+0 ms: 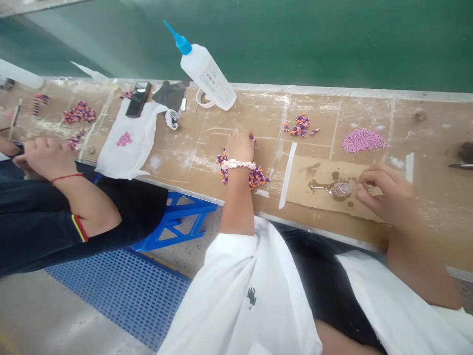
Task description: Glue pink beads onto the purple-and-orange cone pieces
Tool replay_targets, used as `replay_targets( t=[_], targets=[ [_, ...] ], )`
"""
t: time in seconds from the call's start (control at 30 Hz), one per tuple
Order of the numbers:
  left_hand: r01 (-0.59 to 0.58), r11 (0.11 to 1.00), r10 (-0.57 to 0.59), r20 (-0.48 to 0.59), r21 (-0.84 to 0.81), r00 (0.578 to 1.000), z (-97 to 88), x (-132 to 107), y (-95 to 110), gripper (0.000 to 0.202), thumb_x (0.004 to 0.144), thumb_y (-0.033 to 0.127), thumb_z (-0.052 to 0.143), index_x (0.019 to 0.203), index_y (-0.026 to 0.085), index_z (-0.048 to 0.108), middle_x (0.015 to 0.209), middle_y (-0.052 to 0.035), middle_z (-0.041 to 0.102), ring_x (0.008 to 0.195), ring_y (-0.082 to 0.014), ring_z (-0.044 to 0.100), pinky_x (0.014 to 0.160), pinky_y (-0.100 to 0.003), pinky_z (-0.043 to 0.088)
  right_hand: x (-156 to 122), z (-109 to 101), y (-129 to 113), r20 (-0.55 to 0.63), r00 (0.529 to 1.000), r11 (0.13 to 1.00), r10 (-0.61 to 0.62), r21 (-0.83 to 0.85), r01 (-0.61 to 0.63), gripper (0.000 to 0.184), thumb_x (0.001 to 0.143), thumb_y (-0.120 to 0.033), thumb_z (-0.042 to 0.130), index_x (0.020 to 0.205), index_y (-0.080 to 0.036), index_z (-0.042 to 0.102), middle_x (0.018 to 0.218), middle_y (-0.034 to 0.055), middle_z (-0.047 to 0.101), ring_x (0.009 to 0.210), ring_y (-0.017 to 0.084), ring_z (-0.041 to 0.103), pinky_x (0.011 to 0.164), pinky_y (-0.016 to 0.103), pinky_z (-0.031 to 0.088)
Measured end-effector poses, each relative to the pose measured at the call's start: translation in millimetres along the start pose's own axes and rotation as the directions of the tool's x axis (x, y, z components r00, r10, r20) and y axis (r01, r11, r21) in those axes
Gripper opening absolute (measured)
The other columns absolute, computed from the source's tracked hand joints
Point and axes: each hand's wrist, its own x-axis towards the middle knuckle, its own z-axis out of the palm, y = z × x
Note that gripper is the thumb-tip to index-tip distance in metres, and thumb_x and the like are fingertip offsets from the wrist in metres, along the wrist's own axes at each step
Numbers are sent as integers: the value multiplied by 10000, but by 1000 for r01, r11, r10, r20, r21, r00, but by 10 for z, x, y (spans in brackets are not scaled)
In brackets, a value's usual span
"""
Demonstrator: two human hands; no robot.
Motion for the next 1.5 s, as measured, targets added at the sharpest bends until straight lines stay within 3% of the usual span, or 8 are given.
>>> replay_targets(
  t=[0.4, 0.53, 0.67, 0.8, 0.93, 1.1, 1.2, 1.5],
  targets=[
    [-74, 919, 7, -170, -388, 985, 44, 50, 19, 168, 883, 132, 540, 956, 169, 687, 1121, -143, 674, 1085, -274, 637, 1009, -428, 474, -21, 8, 16, -14, 1000, 1000, 0, 16, 0, 271, 794, 15, 603, 863, -215, 477, 759, -1, 548, 630, 123, 515, 526, 254, 434],
    [-180, 459, 198, -97, -870, 975, 78, -124, 306, 125, 908, 164, 558, 959, 151, 671, 873, -43, 693, 659, -78, 585, 682, -227, 513, -34, 3, 20, -26, 1000, 1000, 9, 30, -8, 270, 797, 11, 614, 851, -212, 471, 752, -7, 540, 627, 117, 504, 534, 251, 427],
    [-10, -43, 436, -28, -999, 899, 125, -431, 753, 112, 917, 244, 605, 972, 183, 681, 849, -9, 656, 574, -27, 495, 502, -156, 410, -26, 5, 21, -36, 999, 999, 30, 18, -29, 259, 802, 7, 602, 846, -213, 471, 748, -12, 529, 623, 114, 503, 525, 246, 414],
    [245, -258, 568, 58, -935, 821, 240, -591, 1019, 78, 904, 205, 632, 946, 190, 696, 813, 8, 613, 631, -23, 536, 520, -139, 412, -5, 11, 21, -30, 999, 999, 34, 3, -34, 244, 809, -8, 593, 845, -215, 470, 742, -9, 522, 622, 120, 498, 530, 252, 420],
    [306, -278, 533, 119, -910, 838, 411, -557, 1002, 112, 862, 150, 678, 961, 193, 708, 942, 1, 672, 791, -29, 640, 639, -132, 470, 10, -1, -7, 1, 999, 999, 41, 15, -41, 253, 800, 0, 597, 850, -214, 472, 748, -2, 525, 632, 128, 502, 542, 258, 424],
    [33, -98, 441, -14, -995, 898, 528, -514, 902, 200, 906, 319, 645, 1079, 237, 701, 814, 8, 710, 607, -36, 609, 523, -143, 446, -2, -39, -24, 37, 995, 995, 87, 36, -89, 268, 803, 2, 606, 875, -221, 475, 779, 2, 521, 669, 136, 519, 576, 264, 428],
    [-65, -15, 446, -65, -998, 893, 554, -527, 914, 271, 940, 370, 584, 1152, 231, 679, 758, -1, 716, 535, -42, 572, 458, -148, 414, -12, -88, -10, 143, 982, 993, 120, -6, -120, 240, 827, -22, 588, 867, -223, 465, 770, -3, 514, 661, 133, 500, 587, 264, 424],
    [-35, -94, 546, -81, -995, 834, 554, -619, 980, 241, 934, 353, 594, 1087, 185, 675, 891, -37, 741, 649, -68, 644, 482, -152, 453, 7, -162, -25, 468, 874, 991, 129, -24, -134, 169, 867, -95, 535, 815, -222, 437, 750, -5, 492, 639, 136, 460, 574, 263, 393]
  ],
)
